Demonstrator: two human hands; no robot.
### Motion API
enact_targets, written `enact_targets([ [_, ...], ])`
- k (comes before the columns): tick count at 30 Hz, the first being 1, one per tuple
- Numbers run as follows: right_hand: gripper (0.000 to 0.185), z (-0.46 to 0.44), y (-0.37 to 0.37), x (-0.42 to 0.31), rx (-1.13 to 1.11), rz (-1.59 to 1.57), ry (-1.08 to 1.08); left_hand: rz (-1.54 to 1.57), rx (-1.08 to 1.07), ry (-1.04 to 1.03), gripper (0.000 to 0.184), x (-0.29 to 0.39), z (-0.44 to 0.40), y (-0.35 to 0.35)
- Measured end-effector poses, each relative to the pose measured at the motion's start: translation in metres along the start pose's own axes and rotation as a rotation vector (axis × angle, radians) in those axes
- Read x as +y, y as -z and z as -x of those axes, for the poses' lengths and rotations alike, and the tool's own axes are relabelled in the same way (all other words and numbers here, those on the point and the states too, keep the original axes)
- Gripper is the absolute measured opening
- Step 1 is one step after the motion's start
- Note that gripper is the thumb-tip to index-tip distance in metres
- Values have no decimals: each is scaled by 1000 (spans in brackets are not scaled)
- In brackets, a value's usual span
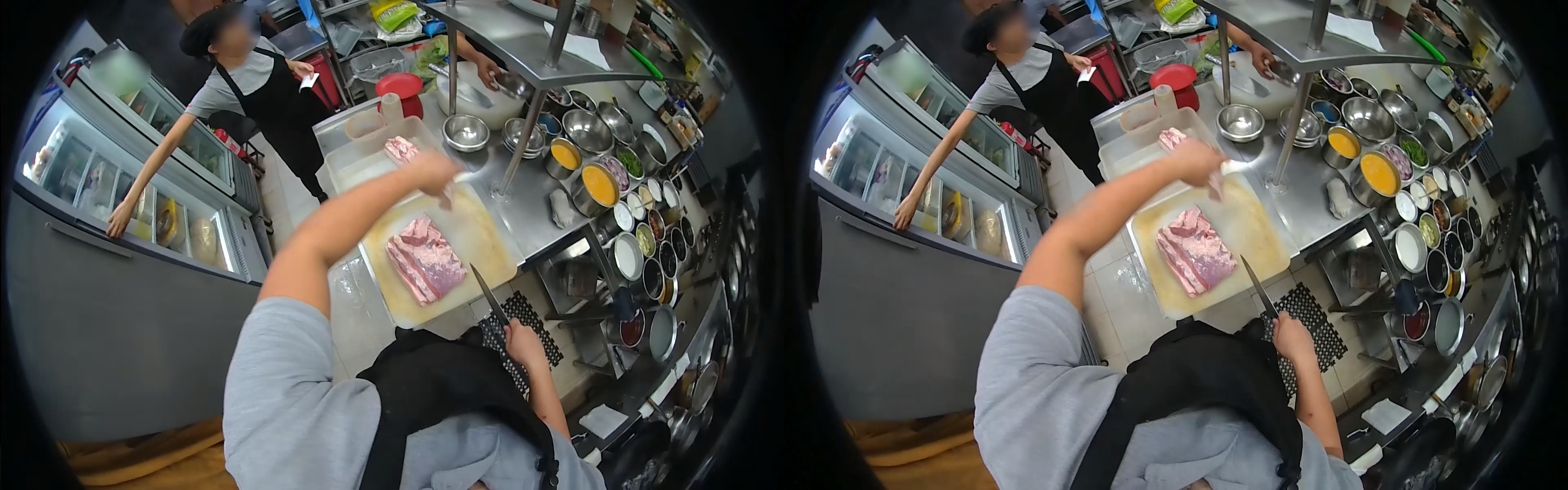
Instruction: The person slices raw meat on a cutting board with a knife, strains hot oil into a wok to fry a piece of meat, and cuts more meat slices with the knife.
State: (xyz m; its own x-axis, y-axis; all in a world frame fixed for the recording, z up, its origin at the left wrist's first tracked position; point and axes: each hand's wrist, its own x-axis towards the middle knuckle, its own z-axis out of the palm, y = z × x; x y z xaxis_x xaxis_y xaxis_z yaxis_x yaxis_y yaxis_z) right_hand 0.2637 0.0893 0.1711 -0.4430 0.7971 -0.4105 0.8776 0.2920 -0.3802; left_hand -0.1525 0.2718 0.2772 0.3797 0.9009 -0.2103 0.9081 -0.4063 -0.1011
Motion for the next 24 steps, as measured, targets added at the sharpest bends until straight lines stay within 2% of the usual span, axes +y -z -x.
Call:
enact_targets([
  [3, 30, -5, -4, 4, 6, 3, -10, -98, 11, 124, 60, -40, 14, 46],
  [7, 29, -12, 3, -8, 78, -23, -8, -109, 156, 359, 64, -94, 11, 49],
  [9, 29, -21, 1, -11, 95, -26, 3, 9, 274, 411, 70, -100, 11, 30],
  [11, 27, -27, 1, -17, 92, -14, 8, 118, 261, 422, 72, -84, 12, 9],
  [13, 26, -34, -1, -23, 99, -9, 14, 129, 497, 381, 66, -56, 20, -19],
  [14, 23, -37, -2, -26, 115, -29, 69, 221, 426, 392, 57, -38, 28, -34],
  [16, 21, -43, -4, -37, 129, -59, 112, 377, 471, 407, 45, 7, 53, -73],
  [18, 19, -44, -1, -56, 203, -94, 243, 524, 681, 378, 35, 40, 75, -135],
  [19, 19, -50, 0, -65, 200, -100, 228, 569, 712, 420, 34, 57, 87, -156],
  [21, 21, -62, 0, -79, 47, 22, 179, 630, 734, 464, 33, 89, 102, -183],
  [23, 23, -72, -5, -92, 52, 57, 177, 619, 723, 561, 34, 111, 108, -198],
  [24, 24, -77, -6, -96, 65, 91, 191, 607, 744, 537, 35, 119, 109, -199],
])
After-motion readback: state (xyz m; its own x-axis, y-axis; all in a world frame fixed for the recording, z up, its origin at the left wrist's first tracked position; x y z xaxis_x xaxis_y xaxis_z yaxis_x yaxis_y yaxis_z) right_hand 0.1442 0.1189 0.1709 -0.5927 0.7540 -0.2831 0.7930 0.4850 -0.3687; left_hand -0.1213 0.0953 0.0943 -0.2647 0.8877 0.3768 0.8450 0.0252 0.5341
